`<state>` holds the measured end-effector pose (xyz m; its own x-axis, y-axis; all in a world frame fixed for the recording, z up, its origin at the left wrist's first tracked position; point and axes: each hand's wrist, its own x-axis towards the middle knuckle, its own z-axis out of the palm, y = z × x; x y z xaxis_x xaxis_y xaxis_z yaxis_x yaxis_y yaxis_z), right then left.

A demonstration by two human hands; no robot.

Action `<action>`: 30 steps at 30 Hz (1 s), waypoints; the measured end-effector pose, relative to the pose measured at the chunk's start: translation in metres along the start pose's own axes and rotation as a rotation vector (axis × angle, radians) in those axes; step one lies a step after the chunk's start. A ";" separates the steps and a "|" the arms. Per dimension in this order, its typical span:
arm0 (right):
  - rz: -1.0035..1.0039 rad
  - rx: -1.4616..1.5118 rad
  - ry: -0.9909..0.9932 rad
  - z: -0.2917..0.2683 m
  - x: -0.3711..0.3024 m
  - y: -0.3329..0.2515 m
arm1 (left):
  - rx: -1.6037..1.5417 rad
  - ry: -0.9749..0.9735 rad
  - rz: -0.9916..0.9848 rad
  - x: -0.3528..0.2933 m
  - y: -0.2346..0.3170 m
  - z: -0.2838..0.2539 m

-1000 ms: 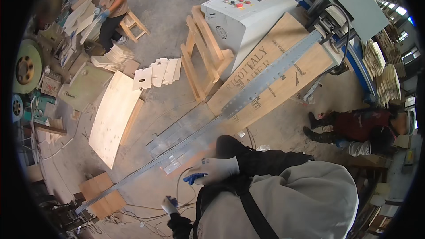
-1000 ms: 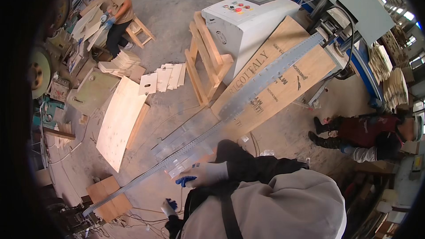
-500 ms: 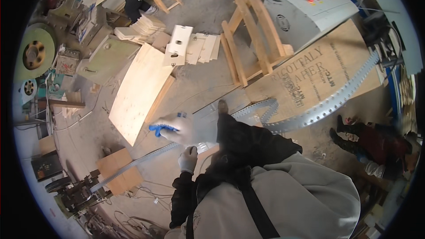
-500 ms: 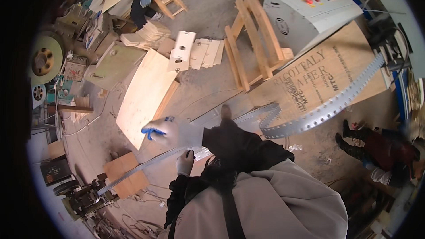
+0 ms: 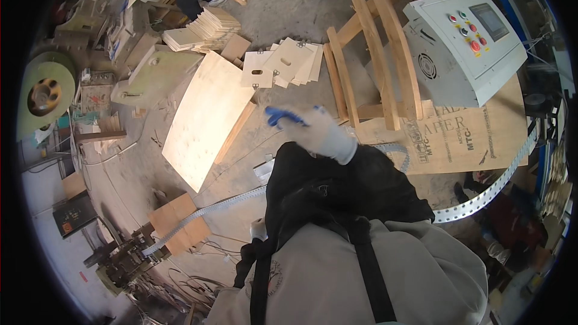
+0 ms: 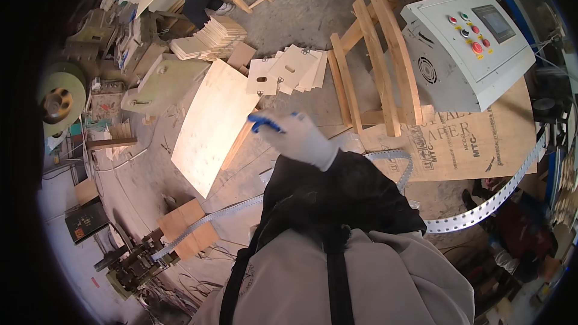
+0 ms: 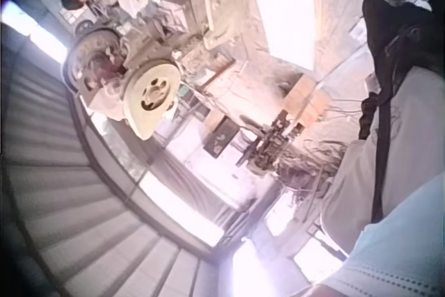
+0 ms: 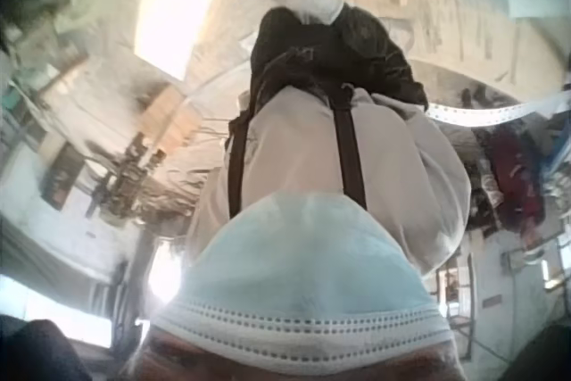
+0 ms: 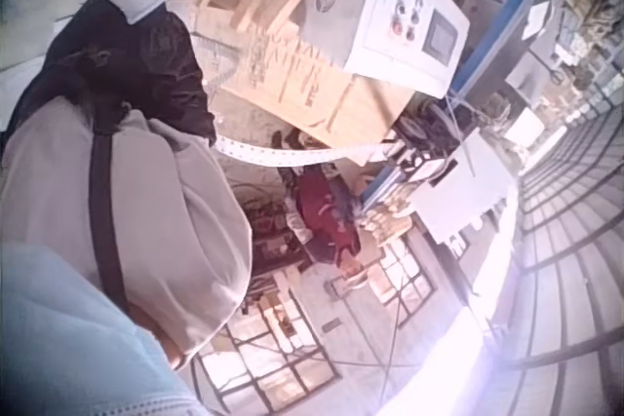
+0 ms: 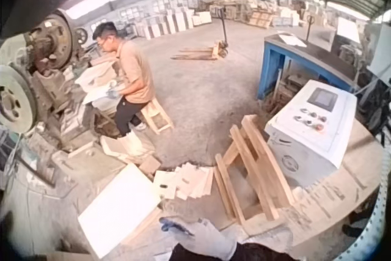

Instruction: The person operates a control panel, retrieves metal hardware from a box and a wooden board from a stack, and uses an industrial press machine to attach the hardware along the edge of the board.

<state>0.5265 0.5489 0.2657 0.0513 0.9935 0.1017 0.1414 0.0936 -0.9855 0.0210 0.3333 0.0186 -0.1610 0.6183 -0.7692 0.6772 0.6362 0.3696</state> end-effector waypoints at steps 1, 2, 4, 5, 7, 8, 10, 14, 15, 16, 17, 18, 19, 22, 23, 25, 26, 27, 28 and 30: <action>0.015 -0.027 0.003 -0.009 0.023 -0.007 | 0.182 0.166 0.100 0.025 -0.066 0.000; 0.039 -0.016 0.128 -0.050 0.024 0.019 | 0.267 0.045 0.129 0.058 -0.037 0.016; 0.052 0.053 0.255 -0.085 0.051 0.035 | 0.284 -0.026 0.096 0.079 0.001 0.008; 0.114 0.069 0.335 -0.112 0.056 0.041 | 0.300 -0.065 0.100 0.094 0.027 0.003; 0.182 0.037 0.533 -0.160 0.067 0.042 | 0.310 -0.120 0.104 0.127 0.084 -0.011; 0.185 0.003 0.617 -0.186 0.070 0.044 | 0.310 -0.135 0.107 0.147 0.119 -0.021; 0.202 -0.213 0.841 -0.253 0.047 0.058 | 0.338 -0.126 0.098 0.194 0.212 -0.039; 0.206 -0.224 1.109 -0.315 0.038 0.078 | 0.115 -0.134 0.034 0.281 0.397 -0.100; 0.207 -0.193 1.119 -0.316 0.046 0.083 | 0.196 -0.127 0.116 0.302 0.440 -0.117; 0.233 -0.212 1.138 -0.316 0.053 0.083 | 0.193 -0.124 0.204 0.310 0.495 -0.123; 0.244 -0.206 1.102 -0.307 0.072 0.082 | 0.242 -0.087 0.337 0.321 0.539 -0.137; 0.273 -0.197 1.076 -0.301 0.088 0.087 | 0.219 -0.065 0.364 0.331 0.585 -0.138; 0.301 -0.195 1.052 -0.295 0.107 0.095 | 0.220 -0.058 0.453 0.339 0.629 -0.136; 0.314 -0.024 0.915 -0.252 0.193 0.111 | 0.061 -0.110 0.592 0.328 0.747 -0.113; 0.310 0.041 0.841 -0.239 0.225 0.121 | 0.088 -0.104 0.602 0.337 0.768 -0.104; 0.330 0.089 0.689 -0.224 0.282 0.155 | 0.337 -0.072 0.716 0.340 0.812 -0.078; 0.328 0.163 0.622 -0.216 0.318 0.163 | 0.330 -0.088 0.733 0.347 0.821 -0.067; 0.335 0.222 0.570 -0.212 0.349 0.170 | 0.480 -0.047 1.054 0.345 0.841 -0.058; 0.380 0.293 0.507 -0.212 0.383 0.181 | 0.524 -0.058 1.020 0.364 0.856 -0.042; 0.395 0.255 0.326 -0.230 0.450 0.206 | 0.658 -0.026 1.240 0.382 0.898 -0.021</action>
<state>0.8060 1.0004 0.1395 0.3599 0.8887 -0.2840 -0.1914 -0.2276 -0.9548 0.5524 1.1502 0.0679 0.7897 0.5975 -0.1393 0.5761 -0.6441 0.5033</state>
